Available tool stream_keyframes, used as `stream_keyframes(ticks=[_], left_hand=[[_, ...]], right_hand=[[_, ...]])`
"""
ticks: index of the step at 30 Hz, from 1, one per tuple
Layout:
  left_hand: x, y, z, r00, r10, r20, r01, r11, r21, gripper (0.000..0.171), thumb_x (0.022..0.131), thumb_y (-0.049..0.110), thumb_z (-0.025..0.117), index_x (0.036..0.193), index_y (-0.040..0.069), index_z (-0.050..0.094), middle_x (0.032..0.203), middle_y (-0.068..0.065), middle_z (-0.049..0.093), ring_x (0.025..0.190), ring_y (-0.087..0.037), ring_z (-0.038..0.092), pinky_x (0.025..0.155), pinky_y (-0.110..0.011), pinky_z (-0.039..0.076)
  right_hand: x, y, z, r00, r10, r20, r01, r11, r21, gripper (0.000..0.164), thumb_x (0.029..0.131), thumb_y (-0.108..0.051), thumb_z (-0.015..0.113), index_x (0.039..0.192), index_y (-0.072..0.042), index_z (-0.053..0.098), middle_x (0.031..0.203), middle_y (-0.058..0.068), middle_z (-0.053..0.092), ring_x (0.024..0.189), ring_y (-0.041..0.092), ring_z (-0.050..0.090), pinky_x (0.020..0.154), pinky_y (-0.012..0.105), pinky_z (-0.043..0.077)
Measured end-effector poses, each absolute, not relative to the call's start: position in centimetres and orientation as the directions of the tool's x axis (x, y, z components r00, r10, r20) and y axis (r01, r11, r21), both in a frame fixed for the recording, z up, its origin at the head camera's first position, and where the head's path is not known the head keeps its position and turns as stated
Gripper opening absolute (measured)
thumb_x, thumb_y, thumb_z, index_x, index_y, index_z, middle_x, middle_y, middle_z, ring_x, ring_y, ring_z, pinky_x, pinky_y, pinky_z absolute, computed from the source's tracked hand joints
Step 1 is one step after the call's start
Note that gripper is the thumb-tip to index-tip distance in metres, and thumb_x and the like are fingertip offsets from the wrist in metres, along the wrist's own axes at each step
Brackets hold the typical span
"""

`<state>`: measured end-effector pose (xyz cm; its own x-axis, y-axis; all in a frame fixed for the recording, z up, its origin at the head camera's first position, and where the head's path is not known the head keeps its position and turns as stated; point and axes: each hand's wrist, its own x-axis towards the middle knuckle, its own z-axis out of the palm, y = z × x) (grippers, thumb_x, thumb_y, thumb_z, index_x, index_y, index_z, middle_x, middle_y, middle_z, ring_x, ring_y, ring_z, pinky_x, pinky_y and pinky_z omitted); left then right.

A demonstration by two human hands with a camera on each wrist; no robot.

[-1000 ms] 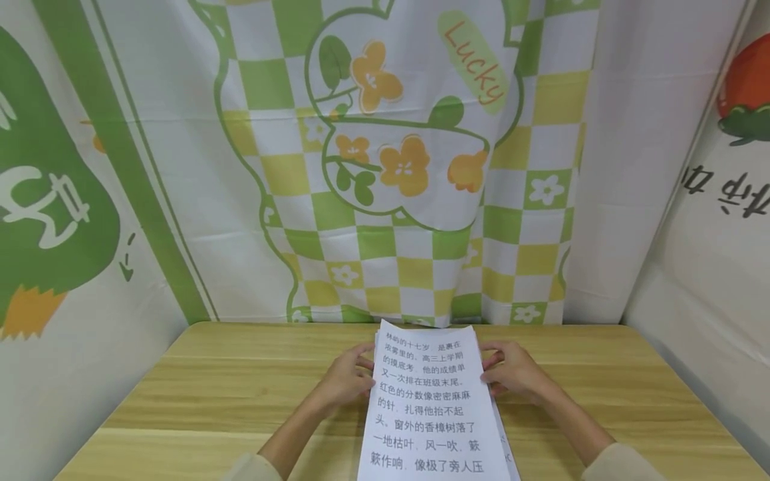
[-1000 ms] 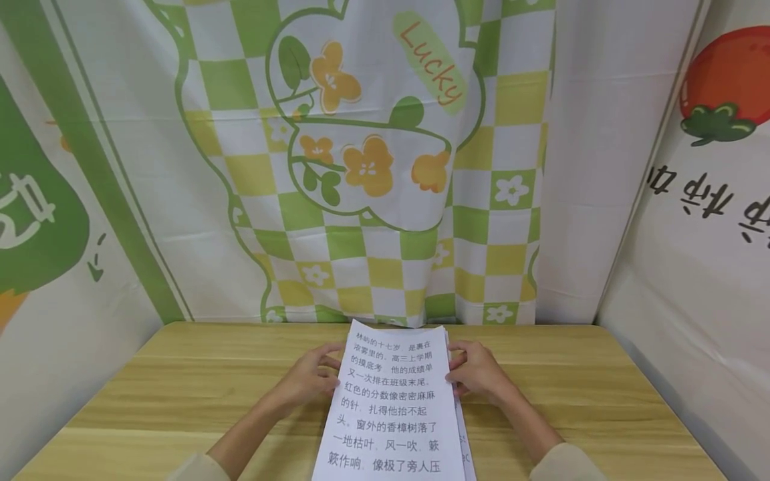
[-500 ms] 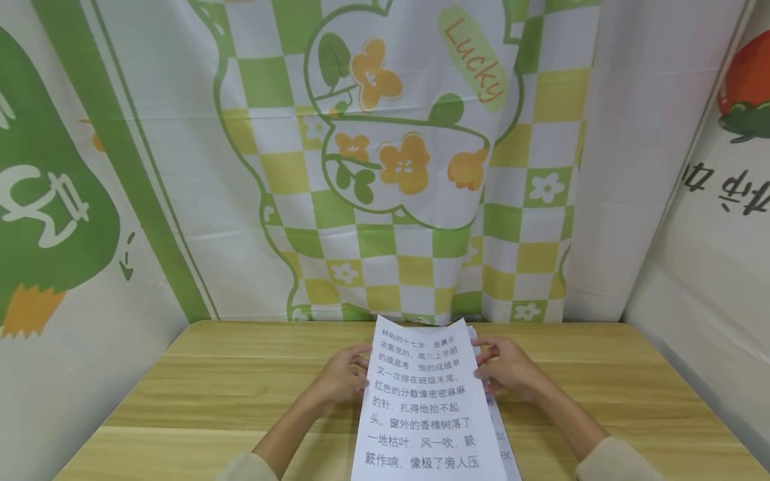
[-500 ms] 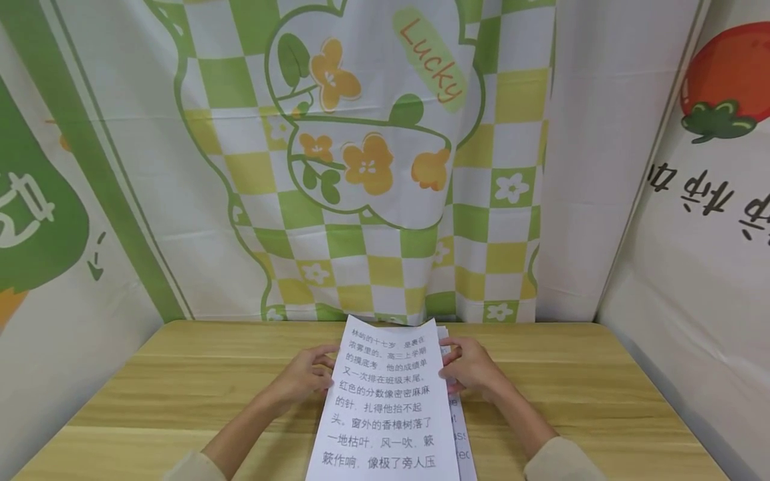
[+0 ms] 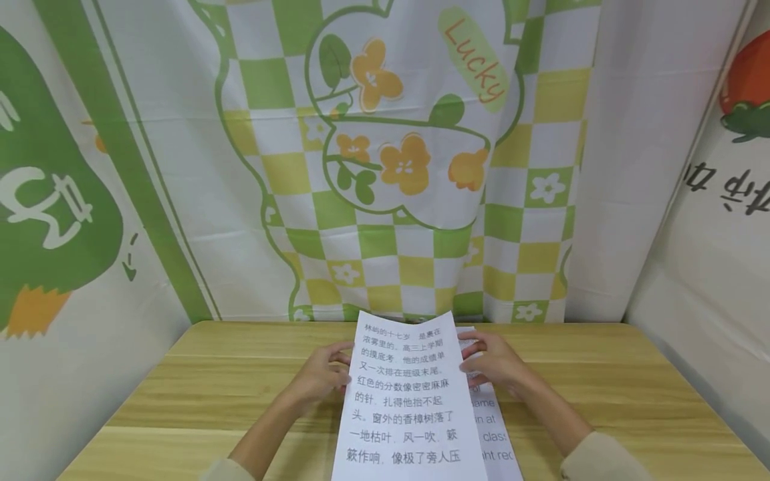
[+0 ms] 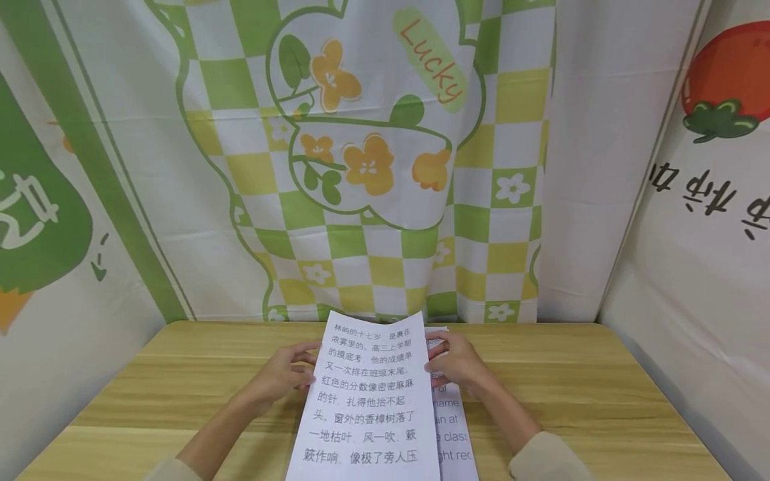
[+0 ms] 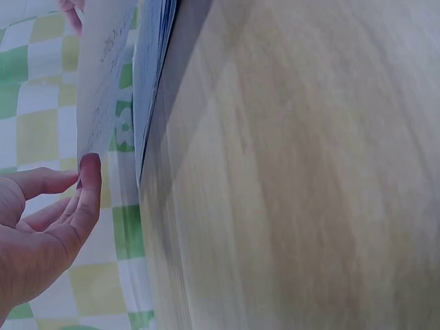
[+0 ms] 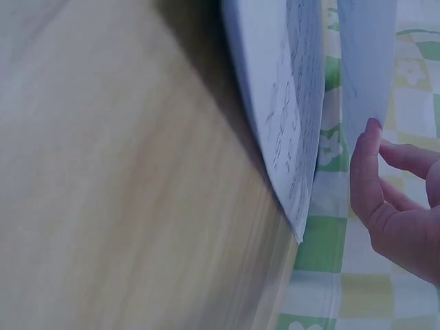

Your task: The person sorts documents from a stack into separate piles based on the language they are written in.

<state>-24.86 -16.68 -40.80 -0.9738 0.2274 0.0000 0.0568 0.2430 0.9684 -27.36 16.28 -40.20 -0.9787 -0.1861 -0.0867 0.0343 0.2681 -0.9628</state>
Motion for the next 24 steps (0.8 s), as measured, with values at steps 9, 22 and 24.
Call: stream_keyframes(ticks=[9, 22, 24], left_hand=[[-24.8, -18.4, -40.4, -0.974, 0.227, 0.006, 0.064, 0.251, 0.966, 0.069, 0.085, -0.02, 0.055, 0.151, -0.015, 0.036, 0.12, -0.027, 0.056, 0.078, -0.02, 0.063, 0.061, -0.024, 0.051], [-24.4, -20.7, -40.1, -0.984, 0.177, -0.002, 0.045, 0.263, 0.964, 0.07, 0.083, -0.018, 0.055, 0.151, -0.013, 0.038, 0.123, -0.029, 0.058, 0.079, -0.023, 0.067, 0.066, -0.028, 0.055], [-24.3, -20.9, -40.3, -0.987, 0.158, -0.014, 0.029, 0.269, 0.963, 0.07, 0.083, -0.017, 0.055, 0.151, -0.011, 0.04, 0.123, -0.028, 0.058, 0.08, -0.023, 0.066, 0.066, -0.028, 0.055]], right_hand=[[-28.0, 14.1, -40.0, -0.978, -0.202, -0.056, 0.007, 0.235, -0.972, 0.066, 0.082, 0.018, 0.067, 0.145, 0.01, 0.05, 0.107, 0.023, 0.06, 0.08, 0.027, 0.068, 0.065, 0.041, 0.066], [-28.3, 11.8, -40.0, -0.971, -0.237, -0.038, -0.015, 0.218, -0.976, 0.065, 0.082, 0.02, 0.066, 0.144, 0.012, 0.05, 0.104, 0.022, 0.061, 0.081, 0.026, 0.068, 0.065, 0.041, 0.066], [-28.2, 11.6, -40.1, -0.971, -0.233, -0.044, -0.007, 0.214, -0.977, 0.065, 0.082, 0.02, 0.066, 0.144, 0.012, 0.05, 0.104, 0.022, 0.061, 0.081, 0.026, 0.068, 0.064, 0.041, 0.066]])
